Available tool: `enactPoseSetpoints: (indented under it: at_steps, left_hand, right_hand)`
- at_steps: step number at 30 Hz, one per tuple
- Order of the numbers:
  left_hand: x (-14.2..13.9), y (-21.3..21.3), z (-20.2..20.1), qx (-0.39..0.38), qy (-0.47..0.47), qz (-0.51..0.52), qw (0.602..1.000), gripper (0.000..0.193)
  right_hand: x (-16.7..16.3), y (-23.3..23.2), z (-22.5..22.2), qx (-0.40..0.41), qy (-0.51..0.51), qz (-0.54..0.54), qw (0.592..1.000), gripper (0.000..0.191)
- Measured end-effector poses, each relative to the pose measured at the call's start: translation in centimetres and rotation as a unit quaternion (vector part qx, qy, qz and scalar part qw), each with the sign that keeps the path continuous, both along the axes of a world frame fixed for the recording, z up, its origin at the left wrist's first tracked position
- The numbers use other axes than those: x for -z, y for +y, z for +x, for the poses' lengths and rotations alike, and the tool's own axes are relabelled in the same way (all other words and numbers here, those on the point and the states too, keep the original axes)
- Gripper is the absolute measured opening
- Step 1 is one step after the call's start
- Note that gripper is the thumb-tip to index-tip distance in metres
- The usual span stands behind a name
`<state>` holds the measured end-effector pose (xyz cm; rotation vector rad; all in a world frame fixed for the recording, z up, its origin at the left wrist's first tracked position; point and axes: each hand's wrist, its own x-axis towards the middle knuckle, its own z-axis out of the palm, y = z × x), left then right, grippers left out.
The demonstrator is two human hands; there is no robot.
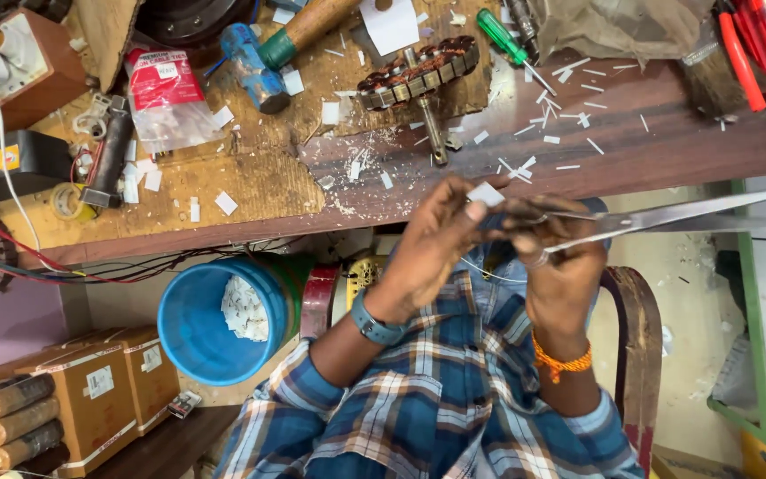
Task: The person sits at a cluttered workbench and repeatedly cuts short lengths of white wire with scissors, then inserts them into slots on a cylindrical motor stator. They use a green screwdriver to press the wires into place. The work continues in a repetitive cycle of cutting and inserting.
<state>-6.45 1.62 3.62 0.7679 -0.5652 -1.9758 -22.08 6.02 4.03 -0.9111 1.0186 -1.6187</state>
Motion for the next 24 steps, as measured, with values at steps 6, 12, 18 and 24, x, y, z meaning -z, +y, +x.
enactPoseSetpoints:
  at_steps: [6,12,18,24]
  left_hand:
    - [1.2,1.5,-0.5,0.022,-0.060,-0.109,0.992,0.024]
    - [-1.4,0.5,1.3,0.054,-0.377,-0.398,0.835,0.029]
    - [-2.3,-0.7,1.3,0.054,-0.317,-0.275,0.906,0.019]
    - [-2.3,-2.0,2.3,0.030,-0.308,-0.239,0.920,0.017]
  right_hand:
    - [-1.0,-0.3,-0.6,0.030,0.159,0.084,0.983,0.035]
    - [-0.8,0.1,-3.5,-0.047,0.132,0.078,0.987,0.034]
    - [1.5,0.3,-4.6,-0.145,0.088,0.035,0.985,0.047]
    - [4.4,2.3,-3.4,-0.350,0.169,0.165,0.906,0.069]
